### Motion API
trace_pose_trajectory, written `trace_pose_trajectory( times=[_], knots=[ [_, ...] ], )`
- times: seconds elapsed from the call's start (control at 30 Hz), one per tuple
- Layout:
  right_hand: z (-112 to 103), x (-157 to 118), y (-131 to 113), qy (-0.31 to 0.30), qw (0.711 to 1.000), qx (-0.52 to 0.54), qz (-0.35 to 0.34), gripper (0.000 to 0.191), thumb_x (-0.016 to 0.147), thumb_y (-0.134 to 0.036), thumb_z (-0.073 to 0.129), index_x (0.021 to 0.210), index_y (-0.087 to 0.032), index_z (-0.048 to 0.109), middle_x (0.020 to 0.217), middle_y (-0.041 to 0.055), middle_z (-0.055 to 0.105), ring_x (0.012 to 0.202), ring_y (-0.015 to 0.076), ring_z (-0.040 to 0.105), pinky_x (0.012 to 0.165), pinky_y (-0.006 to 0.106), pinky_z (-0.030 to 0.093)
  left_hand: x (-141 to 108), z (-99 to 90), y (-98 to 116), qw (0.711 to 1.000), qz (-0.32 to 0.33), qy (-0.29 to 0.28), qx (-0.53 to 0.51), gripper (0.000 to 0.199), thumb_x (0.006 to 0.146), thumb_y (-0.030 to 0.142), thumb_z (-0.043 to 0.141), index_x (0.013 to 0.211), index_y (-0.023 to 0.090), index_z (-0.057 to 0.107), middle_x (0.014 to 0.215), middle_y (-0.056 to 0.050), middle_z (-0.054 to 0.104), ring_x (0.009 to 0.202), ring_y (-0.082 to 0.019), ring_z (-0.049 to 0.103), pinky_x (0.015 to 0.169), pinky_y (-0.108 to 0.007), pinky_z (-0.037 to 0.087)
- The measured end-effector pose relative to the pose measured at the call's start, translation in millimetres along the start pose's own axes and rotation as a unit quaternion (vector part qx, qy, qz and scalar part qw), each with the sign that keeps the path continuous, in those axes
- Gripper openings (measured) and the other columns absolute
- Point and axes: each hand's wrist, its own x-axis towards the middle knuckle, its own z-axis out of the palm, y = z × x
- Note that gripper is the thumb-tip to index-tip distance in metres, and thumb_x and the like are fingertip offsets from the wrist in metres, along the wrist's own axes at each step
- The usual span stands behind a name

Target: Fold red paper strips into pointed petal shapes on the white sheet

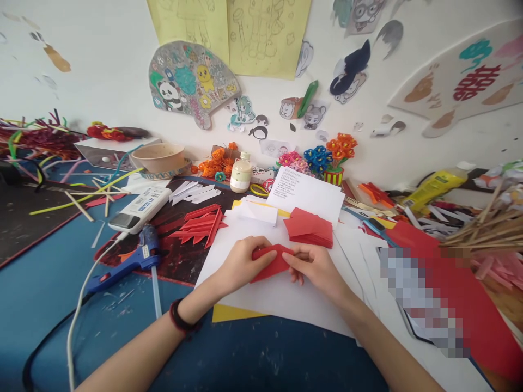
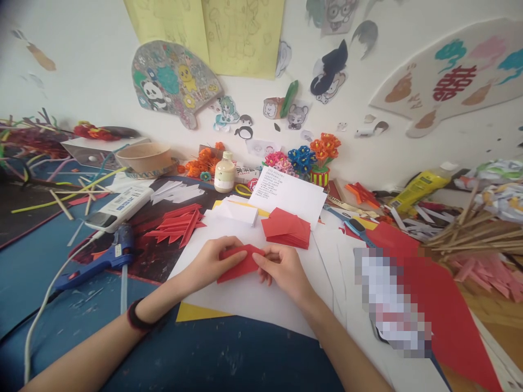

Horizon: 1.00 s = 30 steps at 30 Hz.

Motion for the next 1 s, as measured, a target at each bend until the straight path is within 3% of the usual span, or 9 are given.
trace_pose_trajectory(
  times=[0.2,0.3,0.4,0.63,0.83,1.0],
  knots=[
    [0.1,-1.3,-4.1,0.012,0.998,0.062,0.021,0.032,0.077,-0.045,0.069,0.077,-0.016,0.057,0.062,0.0029,0.066,0.055,0.0161,0.065,0.05,0.025,0.047,3.6,-11.4,-9.8,0.983,-0.113,0.072,-0.129,0.031,0.077,0.046,0.066,0.076,0.014,0.066,0.065,-0.001,0.065,0.057,-0.012,0.053,0.051,-0.021,0.034],
    [2.8,-1.2,-2.6,-0.013,0.997,0.073,0.021,0.032,0.076,-0.042,0.072,0.087,-0.015,0.058,0.07,0.0045,0.068,0.063,0.0186,0.068,0.055,0.026,0.05,3.5,-12.0,-9.0,0.957,-0.126,0.1,-0.24,0.036,0.077,0.049,0.065,0.08,0.014,0.066,0.07,-0.003,0.066,0.058,-0.012,0.054,0.051,-0.021,0.035],
    [4.6,-0.8,0.2,-0.034,0.997,0.063,0.019,0.033,0.077,-0.043,0.07,0.086,-0.014,0.06,0.071,0.0059,0.069,0.063,0.019,0.069,0.055,0.027,0.051,3.4,-9.9,-5.6,0.946,-0.12,0.104,-0.282,0.035,0.077,0.047,0.066,0.079,0.013,0.066,0.067,-0.002,0.063,0.055,-0.009,0.049,0.05,-0.02,0.034],
    [7.8,-3.4,-0.3,-0.102,0.994,0.035,0.028,0.035,0.078,-0.046,0.068,0.08,-0.013,0.061,0.067,0.0047,0.066,0.053,0.0142,0.063,0.05,0.025,0.049,2.2,-6.0,1.2,0.948,-0.088,0.112,-0.285,0.03,0.081,0.04,0.065,0.077,0.011,0.068,0.062,-0.001,0.06,0.052,-0.007,0.044,0.049,-0.018,0.034],
    [9.3,-2.5,0.9,-0.077,0.996,0.044,0.004,0.032,0.081,-0.045,0.066,0.079,-0.014,0.058,0.065,0.0015,0.062,0.052,0.0117,0.059,0.05,0.023,0.047,2.0,-2.9,0.1,0.947,-0.106,0.049,-0.298,0.032,0.083,0.042,0.061,0.074,0.011,0.064,0.061,-0.004,0.063,0.053,-0.01,0.05,0.052,-0.02,0.038],
    [8.1,-4.4,-2.0,-0.127,0.992,0.011,-0.002,0.03,0.083,-0.044,0.064,0.091,-0.015,0.06,0.079,0.0033,0.063,0.063,0.0133,0.061,0.055,0.025,0.049,3.8,-3.7,-9.2,0.978,-0.112,0.058,-0.168,0.038,0.087,0.044,0.051,0.063,0.015,0.054,0.052,0.001,0.055,0.048,-0.009,0.044,0.049,-0.021,0.032]
  ],
)
